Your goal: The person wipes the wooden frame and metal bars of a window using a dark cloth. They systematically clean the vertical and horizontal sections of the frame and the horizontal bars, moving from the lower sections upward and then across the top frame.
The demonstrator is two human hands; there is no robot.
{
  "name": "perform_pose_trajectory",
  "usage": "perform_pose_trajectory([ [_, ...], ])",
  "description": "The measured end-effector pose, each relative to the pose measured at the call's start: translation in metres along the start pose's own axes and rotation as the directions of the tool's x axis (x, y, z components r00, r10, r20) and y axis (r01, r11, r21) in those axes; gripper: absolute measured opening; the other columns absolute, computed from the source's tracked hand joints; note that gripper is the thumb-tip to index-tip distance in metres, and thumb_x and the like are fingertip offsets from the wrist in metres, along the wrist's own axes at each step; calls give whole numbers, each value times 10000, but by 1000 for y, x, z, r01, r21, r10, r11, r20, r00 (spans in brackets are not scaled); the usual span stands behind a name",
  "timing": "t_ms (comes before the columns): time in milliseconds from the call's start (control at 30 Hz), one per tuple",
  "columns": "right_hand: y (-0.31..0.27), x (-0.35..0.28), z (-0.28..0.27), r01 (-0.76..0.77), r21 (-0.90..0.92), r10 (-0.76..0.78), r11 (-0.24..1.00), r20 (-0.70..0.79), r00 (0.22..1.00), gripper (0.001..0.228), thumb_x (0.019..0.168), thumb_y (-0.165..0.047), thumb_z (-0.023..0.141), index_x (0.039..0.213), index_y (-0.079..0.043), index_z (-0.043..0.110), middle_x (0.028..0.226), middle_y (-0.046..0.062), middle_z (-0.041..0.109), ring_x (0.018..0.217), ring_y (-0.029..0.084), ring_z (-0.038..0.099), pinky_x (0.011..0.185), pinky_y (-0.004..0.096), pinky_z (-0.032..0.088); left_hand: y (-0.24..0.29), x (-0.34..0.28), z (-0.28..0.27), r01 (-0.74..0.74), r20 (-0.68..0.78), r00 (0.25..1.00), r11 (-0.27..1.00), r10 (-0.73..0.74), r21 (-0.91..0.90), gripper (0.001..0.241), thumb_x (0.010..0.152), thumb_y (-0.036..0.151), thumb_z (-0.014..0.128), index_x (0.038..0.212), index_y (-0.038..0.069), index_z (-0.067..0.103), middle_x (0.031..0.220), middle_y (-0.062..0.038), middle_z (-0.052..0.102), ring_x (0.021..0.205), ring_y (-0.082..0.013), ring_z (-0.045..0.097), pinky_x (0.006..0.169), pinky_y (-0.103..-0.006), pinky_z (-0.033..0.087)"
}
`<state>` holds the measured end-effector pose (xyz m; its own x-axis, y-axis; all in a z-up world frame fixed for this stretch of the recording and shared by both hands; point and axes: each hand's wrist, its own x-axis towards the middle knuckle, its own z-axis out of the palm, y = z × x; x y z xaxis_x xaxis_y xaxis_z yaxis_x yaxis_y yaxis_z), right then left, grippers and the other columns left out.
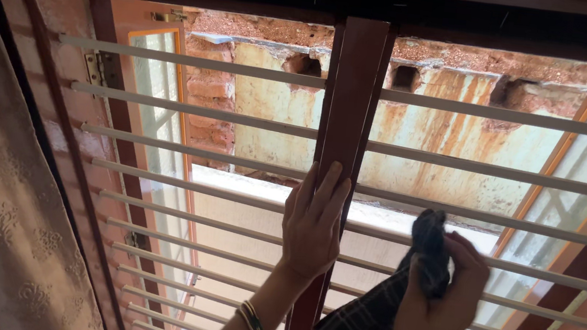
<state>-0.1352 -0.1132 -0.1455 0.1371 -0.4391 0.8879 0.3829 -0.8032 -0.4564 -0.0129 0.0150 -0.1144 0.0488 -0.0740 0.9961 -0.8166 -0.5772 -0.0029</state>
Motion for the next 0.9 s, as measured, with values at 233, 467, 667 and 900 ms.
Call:
perform_pose_trajectory([
  [233,-13,-10,68,-127,164,90,978,216,972,626,736,131,561,1341,-24,602,1304,189,655,1157,273,690,960,335,589,-7,-9,-1,-14,-10,1000,989,12,-146,426,1034,153,460,1428,55,590,1580,-119,497,1499,-399,424,1183,-515,382],
  [467,-20,-10,60,199,46,-204,979,272,941,739,752,107,478,1487,28,467,1377,273,614,1142,436,670,939,489,511,-6,-6,-1,7,-22,1000,990,-10,-138,406,1047,183,460,1393,64,634,1548,-117,538,1466,-397,469,1169,-505,403],
  [667,-6,34,91,-222,-5,211,975,336,918,442,774,80,438,1128,0,690,903,226,737,916,363,749,806,449,569,-7,-5,-2,16,-25,1000,992,-19,-128,402,1054,183,454,1388,70,646,1538,-107,553,1466,-388,481,1171,-493,411],
  [900,-35,23,83,-487,-62,474,871,367,800,413,908,-12,478,1282,-63,647,923,179,756,928,307,755,858,437,542,-6,-5,-1,23,-46,998,987,-31,-161,404,1056,197,445,1383,72,646,1539,-95,548,1468,-382,479,1164,-495,420],
])
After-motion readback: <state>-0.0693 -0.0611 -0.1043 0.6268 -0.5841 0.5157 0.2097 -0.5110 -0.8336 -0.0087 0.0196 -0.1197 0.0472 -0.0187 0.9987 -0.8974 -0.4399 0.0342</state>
